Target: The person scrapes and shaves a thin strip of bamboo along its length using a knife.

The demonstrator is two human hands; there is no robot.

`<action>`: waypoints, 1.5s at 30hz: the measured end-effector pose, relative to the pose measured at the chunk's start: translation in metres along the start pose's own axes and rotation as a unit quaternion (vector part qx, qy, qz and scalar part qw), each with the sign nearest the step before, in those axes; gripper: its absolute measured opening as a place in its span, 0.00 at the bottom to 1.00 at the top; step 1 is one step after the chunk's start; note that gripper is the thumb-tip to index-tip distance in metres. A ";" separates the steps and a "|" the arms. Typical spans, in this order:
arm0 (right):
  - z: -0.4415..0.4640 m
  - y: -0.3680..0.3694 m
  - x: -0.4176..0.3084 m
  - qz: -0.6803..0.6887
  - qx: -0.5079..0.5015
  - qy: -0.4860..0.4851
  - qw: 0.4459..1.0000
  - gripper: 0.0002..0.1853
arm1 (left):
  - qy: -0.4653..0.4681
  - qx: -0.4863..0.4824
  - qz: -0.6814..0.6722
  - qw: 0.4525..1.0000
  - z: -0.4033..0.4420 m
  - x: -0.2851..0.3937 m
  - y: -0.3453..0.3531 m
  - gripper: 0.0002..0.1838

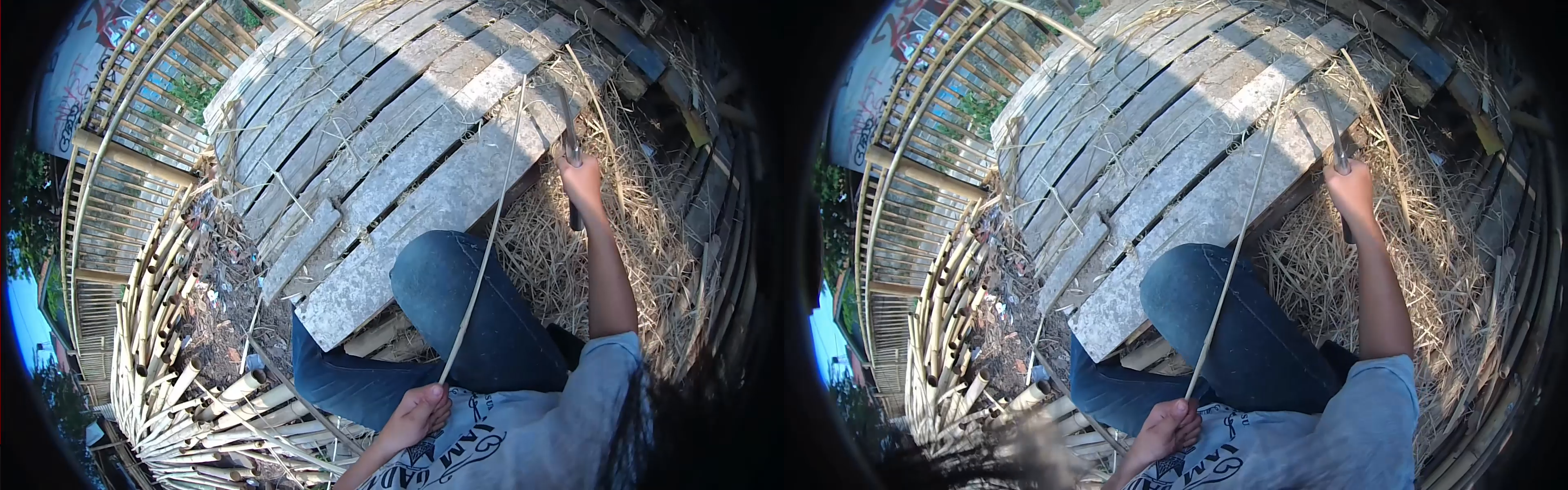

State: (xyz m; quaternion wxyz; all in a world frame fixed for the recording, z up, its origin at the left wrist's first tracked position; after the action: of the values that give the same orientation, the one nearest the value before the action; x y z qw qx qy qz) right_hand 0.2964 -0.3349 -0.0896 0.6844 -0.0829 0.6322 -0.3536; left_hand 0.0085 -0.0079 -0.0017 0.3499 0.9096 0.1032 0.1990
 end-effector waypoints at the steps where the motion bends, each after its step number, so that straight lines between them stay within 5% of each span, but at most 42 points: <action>1: -0.015 -0.006 -0.014 -0.003 0.011 0.000 1.000 0.14 | 0.012 0.006 0.014 1.000 0.001 0.001 0.000 0.24; 5: -0.062 -0.017 -0.047 0.091 -0.063 -0.035 0.993 0.12 | 0.024 0.042 0.070 0.996 0.000 0.003 -0.002 0.24; 10: -0.098 -0.016 -0.080 -0.082 -0.173 -0.217 0.957 0.10 | 0.034 0.065 0.144 0.987 -0.003 0.007 0.000 0.22; 14: -0.108 -0.015 -0.083 -0.060 -0.245 -0.164 0.954 0.10 | 0.043 0.044 0.095 0.994 -0.005 0.004 0.002 0.21; 23: -0.121 -0.002 -0.071 -0.025 -0.290 -0.275 0.917 0.12 | -0.022 0.001 0.021 1.000 -0.002 0.007 0.000 0.16; 35: -0.114 0.007 -0.064 0.012 -0.313 -0.266 0.912 0.11 | -0.131 -0.170 -0.176 0.961 0.010 0.005 -0.013 0.24; 38: -0.112 0.008 -0.063 0.016 -0.311 -0.271 0.911 0.11 | -0.110 -0.152 -0.145 0.972 0.010 0.009 -0.008 0.24; 40: -0.112 0.010 -0.059 0.023 -0.308 -0.268 0.913 0.11 | -0.055 -0.033 -0.015 0.998 0.009 0.015 -0.001 0.24; 45: -0.108 0.010 -0.058 0.015 -0.313 -0.271 0.910 0.13 | -0.022 0.005 0.029 0.999 0.009 0.014 0.000 0.24</action>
State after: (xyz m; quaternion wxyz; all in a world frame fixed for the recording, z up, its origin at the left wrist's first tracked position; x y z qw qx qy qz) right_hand 0.2033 -0.2573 -0.0686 0.7739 -0.3758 0.5016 -0.0910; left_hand 0.0251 -0.0087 -0.0044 0.3417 0.9181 0.0703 0.1880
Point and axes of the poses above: each hand's wrist, its own z-axis towards the middle knuckle, its own y-axis out of the palm, x = y × z, the point moved 1 cm from there along z, towards the middle knuckle, and after that the axes turned 11 degrees about -y, right-handed, at the moved point
